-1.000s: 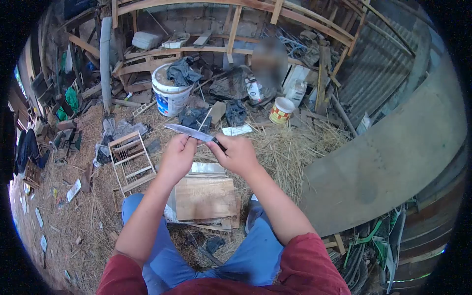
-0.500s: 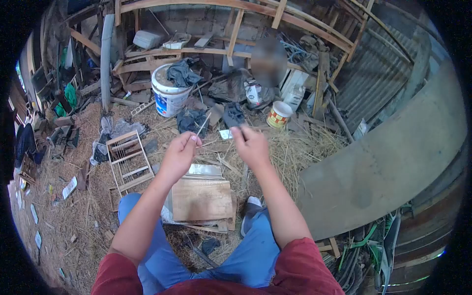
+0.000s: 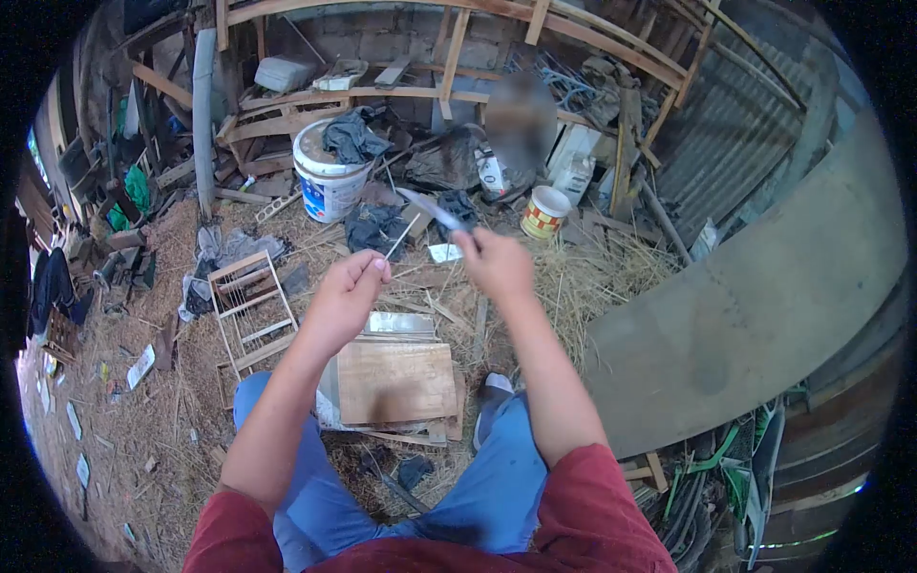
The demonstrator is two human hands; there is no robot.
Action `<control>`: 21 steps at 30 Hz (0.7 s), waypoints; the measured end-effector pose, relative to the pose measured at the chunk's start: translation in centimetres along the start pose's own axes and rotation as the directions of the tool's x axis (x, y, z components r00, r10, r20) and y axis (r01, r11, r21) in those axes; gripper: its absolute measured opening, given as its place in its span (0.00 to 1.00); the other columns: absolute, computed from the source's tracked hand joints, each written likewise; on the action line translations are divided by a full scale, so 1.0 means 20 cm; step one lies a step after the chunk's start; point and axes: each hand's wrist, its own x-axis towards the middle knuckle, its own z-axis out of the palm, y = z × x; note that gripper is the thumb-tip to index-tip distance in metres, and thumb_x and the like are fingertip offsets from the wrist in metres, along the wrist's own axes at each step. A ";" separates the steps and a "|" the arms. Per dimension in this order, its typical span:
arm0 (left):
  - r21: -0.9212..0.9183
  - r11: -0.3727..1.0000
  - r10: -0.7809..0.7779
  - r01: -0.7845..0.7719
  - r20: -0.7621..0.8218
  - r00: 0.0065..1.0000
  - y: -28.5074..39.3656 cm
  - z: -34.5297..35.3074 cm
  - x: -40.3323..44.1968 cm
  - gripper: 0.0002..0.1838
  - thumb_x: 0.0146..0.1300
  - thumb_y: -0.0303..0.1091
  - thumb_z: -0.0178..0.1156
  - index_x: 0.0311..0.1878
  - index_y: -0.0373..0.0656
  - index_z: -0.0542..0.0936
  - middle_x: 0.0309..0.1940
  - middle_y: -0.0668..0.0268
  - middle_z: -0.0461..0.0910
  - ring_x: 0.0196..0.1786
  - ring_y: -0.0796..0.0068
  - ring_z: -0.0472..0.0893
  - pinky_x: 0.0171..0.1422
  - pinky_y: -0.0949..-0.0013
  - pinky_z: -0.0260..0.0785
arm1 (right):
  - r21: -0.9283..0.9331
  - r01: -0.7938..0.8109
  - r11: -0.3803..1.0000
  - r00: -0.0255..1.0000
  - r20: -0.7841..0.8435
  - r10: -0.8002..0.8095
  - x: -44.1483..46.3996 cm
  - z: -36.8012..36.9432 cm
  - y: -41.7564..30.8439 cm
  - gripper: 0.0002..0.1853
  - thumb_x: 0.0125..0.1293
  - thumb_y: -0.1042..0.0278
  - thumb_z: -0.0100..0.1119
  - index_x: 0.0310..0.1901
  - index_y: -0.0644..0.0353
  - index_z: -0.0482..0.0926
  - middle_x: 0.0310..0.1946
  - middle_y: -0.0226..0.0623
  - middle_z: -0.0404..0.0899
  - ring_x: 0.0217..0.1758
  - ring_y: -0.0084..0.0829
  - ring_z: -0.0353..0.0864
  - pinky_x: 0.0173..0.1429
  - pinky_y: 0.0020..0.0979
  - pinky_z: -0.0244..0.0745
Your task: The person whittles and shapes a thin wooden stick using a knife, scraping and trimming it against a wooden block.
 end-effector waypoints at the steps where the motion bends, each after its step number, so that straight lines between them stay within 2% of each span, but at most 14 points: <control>1: -0.001 1.000 0.002 -0.002 0.009 1.000 0.02 0.01 -0.02 0.13 0.75 0.34 0.50 0.38 0.37 0.79 0.20 0.63 0.73 0.24 0.76 0.71 0.33 0.66 0.64 | 0.003 -0.065 0.998 0.997 -0.036 0.065 0.02 -0.05 0.07 0.21 0.71 0.45 0.57 0.33 0.56 0.83 0.24 0.47 0.82 0.26 0.51 0.81 0.32 0.44 0.74; 2: -0.016 1.000 0.002 -0.002 -0.002 1.000 0.04 0.01 -0.03 0.13 0.75 0.35 0.50 0.38 0.37 0.78 0.20 0.64 0.72 0.24 0.77 0.70 0.33 0.67 0.64 | 0.009 -0.122 0.992 0.990 -0.073 0.123 0.03 -0.06 0.12 0.22 0.72 0.44 0.57 0.34 0.56 0.84 0.24 0.48 0.82 0.27 0.51 0.82 0.32 0.44 0.74; 3: -0.035 0.999 0.004 -0.005 -0.025 1.000 0.05 0.01 -0.03 0.13 0.76 0.35 0.49 0.38 0.38 0.78 0.20 0.65 0.70 0.24 0.78 0.69 0.32 0.67 0.63 | 0.004 -0.111 0.994 0.991 -0.077 0.111 0.03 -0.07 0.09 0.22 0.72 0.44 0.57 0.34 0.56 0.84 0.24 0.48 0.82 0.27 0.51 0.82 0.32 0.44 0.74; 5: -0.065 0.998 0.010 -0.012 -0.040 0.999 -0.03 0.01 0.01 0.14 0.76 0.35 0.49 0.38 0.38 0.78 0.20 0.65 0.71 0.25 0.78 0.69 0.33 0.67 0.63 | 0.249 -0.093 0.964 0.989 -0.091 0.118 -0.04 -0.06 -0.04 0.22 0.72 0.45 0.57 0.35 0.57 0.83 0.23 0.48 0.81 0.26 0.51 0.82 0.31 0.43 0.73; 6: -0.082 0.997 0.008 -0.011 -0.033 0.999 -0.06 0.02 0.01 0.14 0.77 0.36 0.48 0.38 0.38 0.78 0.21 0.65 0.72 0.25 0.78 0.70 0.33 0.68 0.63 | 0.244 -0.095 0.965 0.989 -0.085 0.119 -0.07 -0.05 -0.10 0.22 0.72 0.45 0.57 0.35 0.57 0.83 0.23 0.48 0.81 0.26 0.51 0.82 0.31 0.43 0.73; 8: -0.067 0.998 -0.003 -0.001 -0.051 0.999 -0.06 0.02 0.01 0.14 0.77 0.36 0.48 0.38 0.37 0.78 0.21 0.65 0.72 0.25 0.77 0.70 0.34 0.67 0.64 | 0.164 0.056 0.985 0.998 0.029 -0.062 -0.13 -0.04 -0.21 0.20 0.72 0.47 0.57 0.34 0.58 0.82 0.21 0.47 0.80 0.25 0.51 0.81 0.30 0.44 0.73; 9: -0.048 0.999 -0.005 0.002 -0.077 0.997 -0.05 0.02 0.02 0.14 0.77 0.36 0.48 0.39 0.37 0.78 0.21 0.65 0.73 0.25 0.77 0.71 0.34 0.67 0.65 | 0.166 0.053 0.985 0.998 0.032 -0.060 -0.14 -0.02 -0.23 0.20 0.72 0.47 0.57 0.34 0.58 0.82 0.21 0.47 0.80 0.25 0.51 0.81 0.30 0.44 0.73; 11: -0.048 0.999 -0.019 0.015 -0.083 0.996 -0.06 0.02 0.02 0.14 0.76 0.35 0.49 0.39 0.36 0.78 0.21 0.64 0.73 0.25 0.76 0.71 0.34 0.67 0.65 | 0.072 0.222 0.972 0.971 0.077 -0.227 -0.15 0.00 -0.26 0.19 0.71 0.48 0.58 0.32 0.57 0.80 0.19 0.46 0.78 0.24 0.50 0.81 0.29 0.44 0.73; 12: -0.053 0.998 -0.029 0.024 -0.091 0.995 -0.06 0.02 0.02 0.14 0.76 0.35 0.49 0.39 0.36 0.78 0.21 0.64 0.73 0.25 0.76 0.71 0.35 0.66 0.66 | 0.077 0.222 0.972 0.970 0.081 -0.228 -0.15 0.01 -0.27 0.19 0.71 0.48 0.58 0.32 0.57 0.80 0.19 0.46 0.78 0.24 0.50 0.81 0.29 0.44 0.73; 14: -0.036 0.999 -0.035 0.032 -0.079 0.996 -0.08 0.02 0.02 0.14 0.76 0.35 0.50 0.39 0.35 0.79 0.21 0.64 0.73 0.26 0.76 0.71 0.35 0.66 0.66 | 0.043 0.337 0.940 0.938 0.073 -0.340 -0.14 0.01 -0.27 0.19 0.71 0.49 0.59 0.29 0.56 0.79 0.18 0.45 0.77 0.23 0.49 0.81 0.27 0.45 0.73; 19: -0.014 0.997 -0.075 0.075 -0.029 0.997 -0.05 0.01 0.02 0.13 0.75 0.34 0.51 0.38 0.35 0.78 0.21 0.65 0.72 0.26 0.77 0.71 0.34 0.66 0.65 | 0.005 0.389 0.921 0.920 0.049 -0.389 -0.13 -0.03 -0.24 0.20 0.70 0.48 0.59 0.29 0.55 0.79 0.18 0.44 0.78 0.22 0.49 0.80 0.27 0.46 0.73; 21: -0.080 0.996 0.033 -0.034 -0.004 0.999 -0.04 0.01 0.02 0.12 0.77 0.35 0.49 0.38 0.40 0.78 0.20 0.79 0.64 0.23 0.89 0.61 0.27 0.75 0.54 | -0.002 0.406 0.914 0.914 0.026 -0.406 -0.07 -0.05 -0.20 0.21 0.71 0.47 0.58 0.28 0.56 0.79 0.18 0.43 0.78 0.22 0.49 0.80 0.26 0.47 0.72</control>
